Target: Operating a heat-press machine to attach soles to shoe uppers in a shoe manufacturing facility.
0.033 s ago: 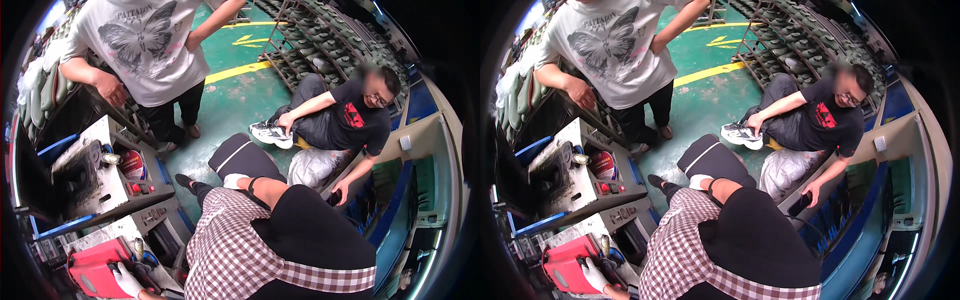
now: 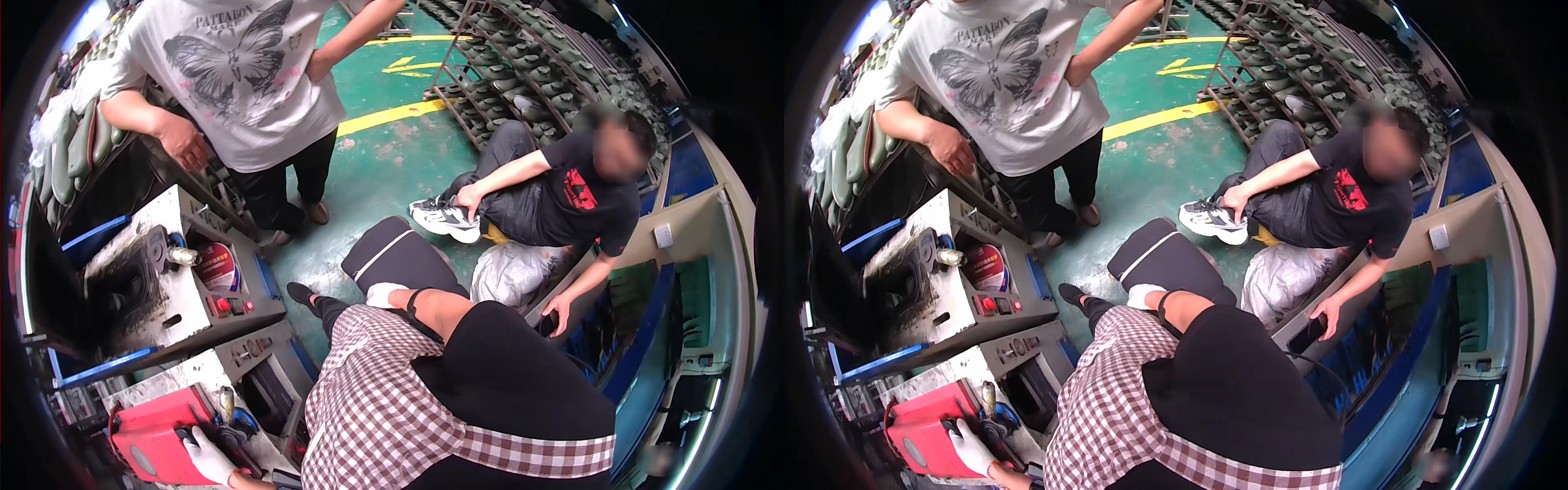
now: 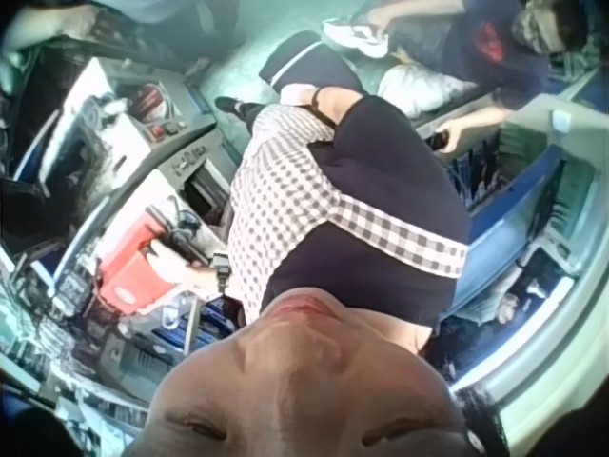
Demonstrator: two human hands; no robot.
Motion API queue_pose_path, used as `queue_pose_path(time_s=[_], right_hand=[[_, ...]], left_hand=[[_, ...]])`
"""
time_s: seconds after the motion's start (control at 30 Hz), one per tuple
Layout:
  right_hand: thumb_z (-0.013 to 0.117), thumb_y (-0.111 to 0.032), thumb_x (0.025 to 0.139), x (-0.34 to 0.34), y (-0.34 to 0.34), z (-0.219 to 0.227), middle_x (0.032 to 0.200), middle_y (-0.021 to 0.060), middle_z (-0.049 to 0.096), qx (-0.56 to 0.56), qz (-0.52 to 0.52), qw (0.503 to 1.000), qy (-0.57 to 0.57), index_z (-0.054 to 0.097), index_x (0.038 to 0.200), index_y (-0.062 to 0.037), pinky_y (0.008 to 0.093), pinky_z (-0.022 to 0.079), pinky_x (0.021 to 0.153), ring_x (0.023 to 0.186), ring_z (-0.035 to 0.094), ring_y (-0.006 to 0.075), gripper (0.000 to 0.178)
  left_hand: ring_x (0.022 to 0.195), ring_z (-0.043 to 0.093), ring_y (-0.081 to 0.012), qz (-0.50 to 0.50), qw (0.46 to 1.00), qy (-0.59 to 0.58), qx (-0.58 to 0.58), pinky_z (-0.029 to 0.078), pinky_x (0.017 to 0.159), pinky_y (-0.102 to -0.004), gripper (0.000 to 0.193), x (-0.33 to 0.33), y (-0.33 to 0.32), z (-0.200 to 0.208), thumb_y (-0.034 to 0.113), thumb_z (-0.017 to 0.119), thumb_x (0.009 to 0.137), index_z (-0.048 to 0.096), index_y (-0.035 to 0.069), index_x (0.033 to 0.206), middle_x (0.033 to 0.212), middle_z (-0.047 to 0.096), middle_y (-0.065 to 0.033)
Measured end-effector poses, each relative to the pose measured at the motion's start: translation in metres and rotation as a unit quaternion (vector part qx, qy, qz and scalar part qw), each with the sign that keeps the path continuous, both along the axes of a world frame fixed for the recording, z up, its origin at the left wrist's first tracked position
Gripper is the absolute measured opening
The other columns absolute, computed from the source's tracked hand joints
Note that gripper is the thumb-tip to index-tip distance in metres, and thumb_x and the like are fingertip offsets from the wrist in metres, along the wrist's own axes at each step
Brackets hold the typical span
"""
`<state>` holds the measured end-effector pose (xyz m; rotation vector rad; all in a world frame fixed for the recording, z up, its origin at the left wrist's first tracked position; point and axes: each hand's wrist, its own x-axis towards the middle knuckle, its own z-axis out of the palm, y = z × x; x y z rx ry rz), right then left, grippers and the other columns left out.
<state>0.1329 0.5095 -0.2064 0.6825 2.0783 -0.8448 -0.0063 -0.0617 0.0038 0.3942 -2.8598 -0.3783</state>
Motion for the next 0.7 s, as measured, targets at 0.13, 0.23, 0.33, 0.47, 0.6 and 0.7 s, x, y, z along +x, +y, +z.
queue_pose_path(time_s=[0.13,0.23,0.33,0.47,0.6,0.7], right_hand=[[0.062,-0.038,0.090,-0.005,0.002,0.014,0.122,0.0149,0.076,0.011,-0.011,1.000,0.002,0.080,0.118,-0.0129,0.0492,0.050,0.100,0.115,0.069,0.0375,0.042],[0.062,-0.039,0.090,-0.019,0.002,0.013,0.124,0.0150,0.075,0.009,0.027,1.000,0.000,0.080,0.118,-0.0120,0.0487,0.050,0.102,0.118,0.069,0.0374,0.042],[0.063,-0.040,0.090,-0.040,-0.003,0.009,0.127,0.0160,0.074,0.007,0.063,0.998,-0.004,0.080,0.118,-0.0117,0.0481,0.050,0.103,0.120,0.068,0.0374,0.044],[0.065,-0.044,0.090,-0.070,-0.021,0.014,0.128,0.0174,0.074,-0.019,0.126,0.992,-0.001,0.079,0.119,-0.0093,0.0460,0.049,0.104,0.122,0.068,0.0355,0.047],[0.065,-0.042,0.093,-0.087,-0.024,-0.020,0.119,0.0177,0.077,-0.062,0.209,0.976,-0.001,0.080,0.110,-0.0053,0.0436,0.054,0.096,0.112,0.071,0.0332,0.043],[0.062,-0.043,0.099,-0.097,-0.019,-0.047,0.125,0.0181,0.075,-0.098,0.268,0.958,0.024,0.077,0.123,-0.0059,0.0420,0.050,0.107,0.122,0.068,0.0342,0.047]], left_hand=[[0.105,0.073,-0.0335,0.077,0.995,-0.045,-0.048,0.056,0.090,-0.0401,0.050,0.022,0.045,0.033,0.049,0.056,0.107,0.070,0.008,0.133,0.125,0.075,-0.0141],[0.106,0.073,-0.0354,0.010,0.996,0.057,-0.067,0.056,0.093,-0.0413,0.042,0.029,0.023,0.004,0.034,0.063,0.106,0.068,0.004,0.135,0.125,0.075,-0.0177],[0.110,0.071,-0.0406,0.002,0.990,0.092,-0.103,0.054,0.098,-0.0440,0.042,0.039,0.038,0.017,0.017,0.069,0.100,0.065,-0.001,0.137,0.126,0.073,-0.0229],[0.123,0.062,-0.0451,-0.076,0.980,0.166,-0.085,0.045,0.112,-0.0521,0.045,0.065,0.031,0.020,0.005,0.071,0.091,0.064,-0.006,0.135,0.130,0.068,-0.0270],[0.131,0.056,-0.0428,0.044,0.979,0.188,-0.059,0.039,0.119,-0.0498,0.047,0.116,0.048,0.007,0.001,0.069,0.089,0.062,-0.005,0.136,0.140,0.061,-0.0276],[0.128,0.059,-0.0332,0.324,0.916,0.214,0.099,0.045,0.116,-0.0437,0.052,0.204,0.028,-0.077,0.001,0.072,0.091,0.057,-0.004,0.140,0.137,0.062,-0.0198]])
